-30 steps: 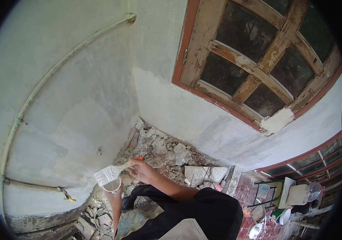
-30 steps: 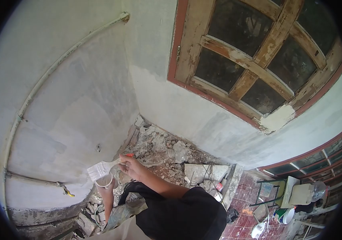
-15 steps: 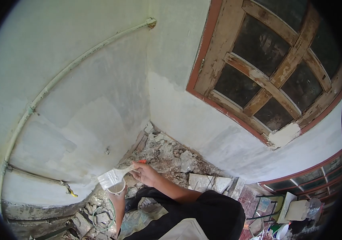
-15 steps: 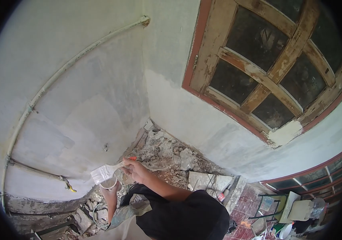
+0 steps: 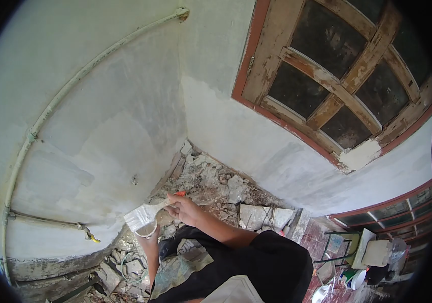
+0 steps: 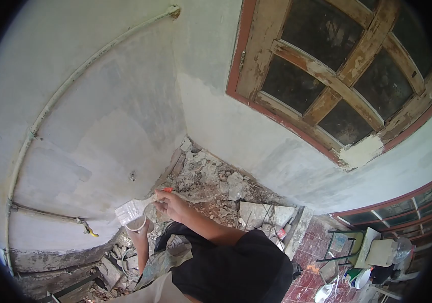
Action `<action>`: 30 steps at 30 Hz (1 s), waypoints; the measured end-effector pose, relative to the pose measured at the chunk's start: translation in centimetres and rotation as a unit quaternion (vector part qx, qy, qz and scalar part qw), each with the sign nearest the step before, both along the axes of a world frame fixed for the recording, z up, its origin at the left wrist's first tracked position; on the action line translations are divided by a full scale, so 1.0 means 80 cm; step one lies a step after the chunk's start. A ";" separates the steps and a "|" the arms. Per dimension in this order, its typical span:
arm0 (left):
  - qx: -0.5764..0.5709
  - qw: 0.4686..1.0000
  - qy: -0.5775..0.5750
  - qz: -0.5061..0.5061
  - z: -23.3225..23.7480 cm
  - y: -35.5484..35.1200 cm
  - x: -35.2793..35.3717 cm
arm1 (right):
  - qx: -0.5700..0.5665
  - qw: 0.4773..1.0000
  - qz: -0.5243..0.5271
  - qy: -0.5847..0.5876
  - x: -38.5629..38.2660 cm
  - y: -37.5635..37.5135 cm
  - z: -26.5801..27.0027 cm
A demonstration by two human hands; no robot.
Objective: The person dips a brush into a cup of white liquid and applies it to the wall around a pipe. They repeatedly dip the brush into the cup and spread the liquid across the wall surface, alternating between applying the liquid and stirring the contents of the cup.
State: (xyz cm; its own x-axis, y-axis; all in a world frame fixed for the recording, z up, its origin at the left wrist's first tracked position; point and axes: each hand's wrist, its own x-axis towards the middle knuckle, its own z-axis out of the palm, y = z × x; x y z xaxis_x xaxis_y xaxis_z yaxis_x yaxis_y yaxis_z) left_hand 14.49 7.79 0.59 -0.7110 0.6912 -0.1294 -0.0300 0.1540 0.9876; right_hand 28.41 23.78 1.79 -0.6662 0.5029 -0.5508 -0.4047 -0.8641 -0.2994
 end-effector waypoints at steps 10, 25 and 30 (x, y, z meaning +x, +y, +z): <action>-0.042 0.999 0.026 -0.015 0.004 -0.008 0.000 | -0.001 0.999 -0.021 0.031 0.002 -0.009 0.018; -0.059 0.996 0.035 -0.055 0.019 0.008 0.005 | -0.009 0.998 -0.059 0.031 0.020 -0.014 0.010; -0.058 0.996 0.051 -0.051 0.010 0.006 0.001 | -0.004 0.998 -0.047 0.033 0.016 -0.011 0.005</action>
